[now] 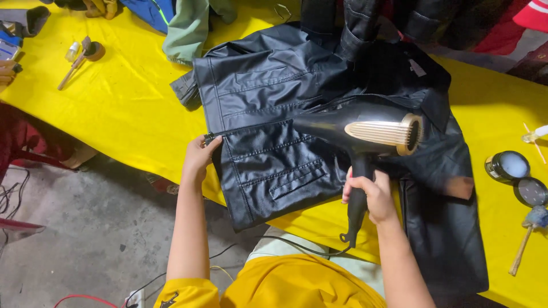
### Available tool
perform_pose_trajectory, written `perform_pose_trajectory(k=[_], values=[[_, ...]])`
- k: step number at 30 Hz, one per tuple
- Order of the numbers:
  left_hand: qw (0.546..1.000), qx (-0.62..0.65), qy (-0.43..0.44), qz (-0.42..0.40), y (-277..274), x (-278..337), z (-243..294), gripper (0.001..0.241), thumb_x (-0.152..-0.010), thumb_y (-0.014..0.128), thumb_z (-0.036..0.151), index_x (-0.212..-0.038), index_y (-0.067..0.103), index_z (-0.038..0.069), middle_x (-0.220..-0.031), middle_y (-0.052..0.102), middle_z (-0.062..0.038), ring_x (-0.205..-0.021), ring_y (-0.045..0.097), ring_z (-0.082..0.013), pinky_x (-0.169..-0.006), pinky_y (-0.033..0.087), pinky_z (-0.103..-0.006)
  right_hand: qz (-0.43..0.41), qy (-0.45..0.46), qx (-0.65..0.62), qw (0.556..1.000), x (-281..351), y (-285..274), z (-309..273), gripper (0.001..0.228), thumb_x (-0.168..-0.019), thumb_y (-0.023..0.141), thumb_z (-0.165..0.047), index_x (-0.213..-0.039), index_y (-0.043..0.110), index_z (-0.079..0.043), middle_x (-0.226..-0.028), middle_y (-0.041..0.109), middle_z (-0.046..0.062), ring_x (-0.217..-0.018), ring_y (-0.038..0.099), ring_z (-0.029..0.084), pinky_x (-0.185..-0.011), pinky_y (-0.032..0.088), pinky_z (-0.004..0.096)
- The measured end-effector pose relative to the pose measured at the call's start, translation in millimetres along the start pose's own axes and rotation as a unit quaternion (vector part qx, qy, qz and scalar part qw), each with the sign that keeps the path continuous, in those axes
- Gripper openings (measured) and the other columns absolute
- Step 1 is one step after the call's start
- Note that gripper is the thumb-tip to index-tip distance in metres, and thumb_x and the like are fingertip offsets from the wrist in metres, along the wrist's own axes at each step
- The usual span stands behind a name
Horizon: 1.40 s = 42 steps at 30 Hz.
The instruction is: Polishing and treating a leather jacket using a brush, hair dryer, and sponge.
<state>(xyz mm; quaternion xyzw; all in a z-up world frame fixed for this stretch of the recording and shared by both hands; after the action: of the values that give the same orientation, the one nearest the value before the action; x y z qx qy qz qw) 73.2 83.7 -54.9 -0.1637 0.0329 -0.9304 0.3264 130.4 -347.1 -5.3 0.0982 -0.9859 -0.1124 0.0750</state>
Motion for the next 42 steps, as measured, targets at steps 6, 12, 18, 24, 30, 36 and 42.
perform_pose_trajectory(k=[6,12,18,24,30,36,42], values=[[0.999,-0.033,0.024,0.013,9.4,-8.8,5.0,0.037,-0.095,0.079,0.029,-0.120,0.068,0.003,-0.099,0.073,-0.018,-0.099,0.074,-0.0327,-0.087,0.060,-0.0455,0.036,-0.042,-0.021,0.998,-19.3,10.6,-9.3,0.012,-0.080,0.067,-0.009,-0.079,0.061,0.002,-0.056,0.058,0.018,-0.047,0.065,0.027,-0.050,0.059,0.039],[0.998,-0.009,0.063,-0.011,19.3,-4.3,32.6,0.036,-0.092,0.084,0.024,-0.119,0.069,0.006,-0.109,0.069,-0.022,-0.105,0.070,-0.0366,-0.090,0.058,-0.0497,0.007,-0.015,-0.004,1.000,-24.8,18.0,-2.8,0.010,-0.078,0.068,-0.007,-0.080,0.064,0.002,-0.056,0.059,0.019,-0.047,0.066,0.028,-0.049,0.061,0.041],[0.997,-0.029,0.061,-0.042,18.3,-17.1,21.3,0.038,-0.088,0.088,0.023,-0.117,0.070,0.007,-0.108,0.068,-0.021,-0.103,0.070,-0.0369,-0.089,0.058,-0.0496,0.022,-0.021,-0.008,0.999,-29.7,14.0,-14.2,0.012,-0.079,0.067,-0.008,-0.084,0.062,0.002,-0.057,0.057,0.018,-0.048,0.064,0.026,-0.047,0.060,0.040],[0.997,-0.005,0.048,-0.055,17.5,-15.4,18.0,0.044,-0.081,0.093,0.017,-0.118,0.070,0.007,-0.109,0.066,-0.022,-0.103,0.069,-0.0357,-0.090,0.057,-0.0492,-0.014,0.026,-0.005,1.000,-12.0,15.2,3.8,0.009,-0.076,0.066,-0.006,-0.078,0.062,0.002,-0.053,0.055,0.018,-0.043,0.062,0.027,-0.043,0.058,0.042],[0.994,0.021,0.065,-0.087,18.5,-6.4,12.3,0.050,-0.075,0.093,0.010,-0.118,0.069,0.002,-0.109,0.063,-0.020,-0.106,0.062,-0.0347,-0.094,0.054,-0.0513,0.020,-0.011,-0.016,1.000,-21.4,19.0,-0.8,0.012,-0.078,0.067,-0.008,-0.082,0.061,0.002,-0.056,0.056,0.018,-0.046,0.063,0.026,-0.045,0.059,0.040],[0.991,0.088,-0.003,-0.099,17.5,-9.7,2.1,0.035,-0.092,0.079,0.019,-0.122,0.072,0.004,-0.105,0.067,-0.016,-0.100,0.067,-0.0329,-0.094,0.056,-0.0521,-0.021,0.026,-0.037,0.999,-13.3,54.0,14.1,0.010,-0.078,0.068,-0.007,-0.082,0.064,0.001,-0.055,0.057,0.018,-0.046,0.064,0.027,-0.046,0.060,0.041],[0.984,0.121,-0.086,-0.098,17.5,-3.0,-0.1,0.040,-0.097,0.074,0.038,-0.120,0.068,0.006,-0.106,0.065,-0.016,-0.104,0.067,-0.0325,-0.099,0.051,-0.0569,-0.099,0.103,0.048,0.989,10.6,24.7,-1.2,0.010,-0.073,0.068,-0.004,-0.079,0.064,0.002,-0.053,0.055,0.017,-0.044,0.060,0.025,-0.044,0.056,0.040]])
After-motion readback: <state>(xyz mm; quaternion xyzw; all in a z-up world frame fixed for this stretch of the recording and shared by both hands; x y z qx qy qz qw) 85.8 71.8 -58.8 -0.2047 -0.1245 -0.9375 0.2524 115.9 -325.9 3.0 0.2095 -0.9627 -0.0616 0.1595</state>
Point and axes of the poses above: each hand's wrist, its own x-axis away from the middle knuckle, its own y-axis out of the palm, z = x × y, the point moved 7 cm from there along -x, towards the middle knuckle
